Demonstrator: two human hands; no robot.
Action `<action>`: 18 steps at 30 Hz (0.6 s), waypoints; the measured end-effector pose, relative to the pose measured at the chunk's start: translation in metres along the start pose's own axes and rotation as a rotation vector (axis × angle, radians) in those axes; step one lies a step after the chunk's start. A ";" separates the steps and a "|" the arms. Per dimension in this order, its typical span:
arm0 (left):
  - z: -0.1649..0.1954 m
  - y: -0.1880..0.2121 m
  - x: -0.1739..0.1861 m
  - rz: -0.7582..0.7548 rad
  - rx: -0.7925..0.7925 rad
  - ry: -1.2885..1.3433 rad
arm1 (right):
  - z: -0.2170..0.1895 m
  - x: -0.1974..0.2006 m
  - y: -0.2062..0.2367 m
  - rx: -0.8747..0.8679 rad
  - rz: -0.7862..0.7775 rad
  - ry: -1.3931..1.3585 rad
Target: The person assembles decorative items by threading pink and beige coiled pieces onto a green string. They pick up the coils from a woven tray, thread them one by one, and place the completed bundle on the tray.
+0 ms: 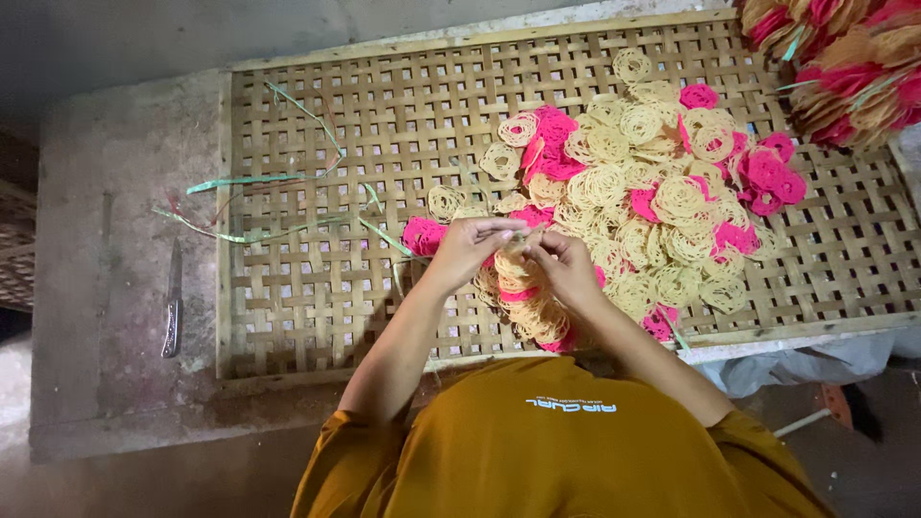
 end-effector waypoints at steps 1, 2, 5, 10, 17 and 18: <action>0.002 -0.001 -0.001 0.036 0.013 0.009 | -0.004 0.001 0.001 0.028 -0.023 0.016; 0.004 -0.002 -0.003 0.071 0.025 0.018 | -0.009 0.001 0.002 0.055 -0.045 0.031; 0.025 0.001 -0.014 0.110 -0.116 -0.107 | -0.021 0.019 0.006 -0.040 0.083 0.136; 0.043 -0.001 -0.027 0.169 0.025 -0.329 | -0.063 0.036 0.017 0.163 0.270 0.507; 0.043 0.004 -0.007 0.083 -0.223 -0.639 | -0.047 0.011 0.012 0.196 0.037 0.377; 0.035 0.007 -0.001 0.046 -0.219 -0.808 | -0.042 0.011 0.013 0.164 0.019 0.341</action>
Point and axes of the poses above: each hand's wrist, its own y-axis away from the middle knuckle, its own x-axis out of the back of the hand, z = x × y, the point moved 6 cm from there along -y, towards the middle knuckle, and after that the axes turned 11 degrees about y, right-handed, at the moved point
